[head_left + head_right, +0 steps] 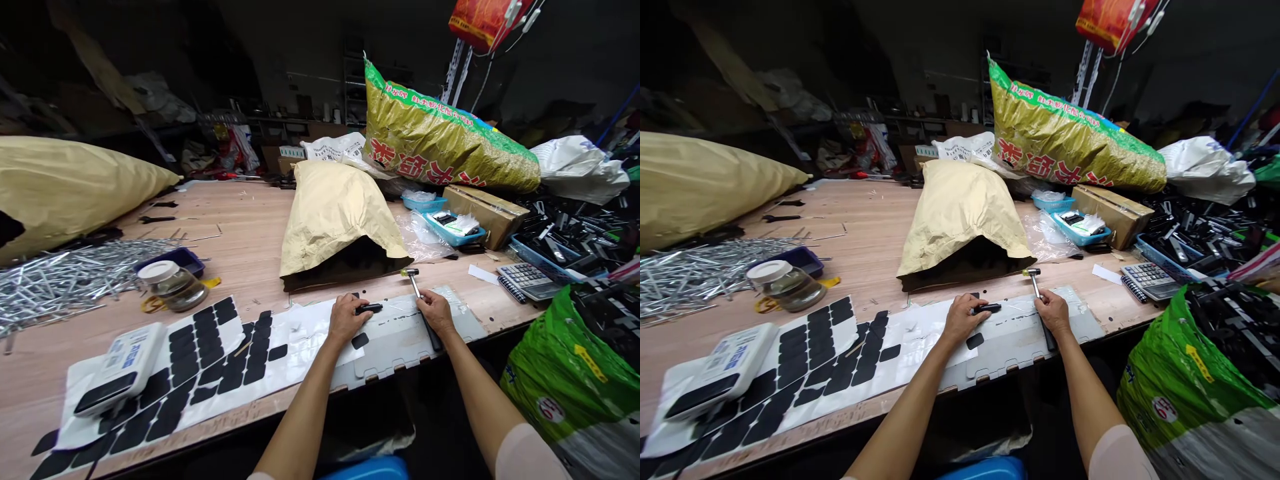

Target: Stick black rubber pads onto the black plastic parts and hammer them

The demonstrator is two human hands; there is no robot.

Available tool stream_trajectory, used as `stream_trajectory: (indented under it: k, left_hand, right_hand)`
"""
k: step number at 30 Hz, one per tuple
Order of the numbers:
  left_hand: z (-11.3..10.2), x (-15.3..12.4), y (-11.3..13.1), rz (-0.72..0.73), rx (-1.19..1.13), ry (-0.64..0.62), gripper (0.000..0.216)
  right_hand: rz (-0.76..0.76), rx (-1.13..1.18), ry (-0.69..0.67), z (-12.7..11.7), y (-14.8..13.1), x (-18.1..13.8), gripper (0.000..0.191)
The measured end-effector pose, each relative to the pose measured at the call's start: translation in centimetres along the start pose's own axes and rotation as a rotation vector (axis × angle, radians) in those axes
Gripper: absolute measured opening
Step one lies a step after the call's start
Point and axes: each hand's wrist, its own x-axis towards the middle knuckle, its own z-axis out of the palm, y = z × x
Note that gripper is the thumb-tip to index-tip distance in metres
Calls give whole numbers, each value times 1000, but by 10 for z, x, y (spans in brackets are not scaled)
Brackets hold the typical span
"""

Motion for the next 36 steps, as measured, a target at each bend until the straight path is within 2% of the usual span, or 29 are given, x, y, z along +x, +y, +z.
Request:
stream_trajectory:
  k: [6,10,15,19,24,29,36]
  left_hand:
    - [1,4,-3,-10,14,-23,21]
    - [0,4,-1,-13,14,-34,20]
    - [-1,2,5,-24,34,-21,21]
    - [-3,2,6,-9,28,-23,20]
    - [-3,2,5,-12,15,-23,19]
    - [-1,2,5,-35,12,-18,20]
    - [-6,1,11,-83,-27,-34,17]
  right_hand:
    - [27,43,-17,-6,-14,-4,42]
    - [40,67,-17,-12,-26,-25,42]
    - [-48,-34,-43,-10,-45,-62,41]
    - [-139,-120,-69,-2,-63,-78,37]
    - [-261,-172,7,10,-68,-84,39]
    - [-251,-239,-36,15,-66,-86,37]
    - [-346,-186,-42,25,-72,-89,38]
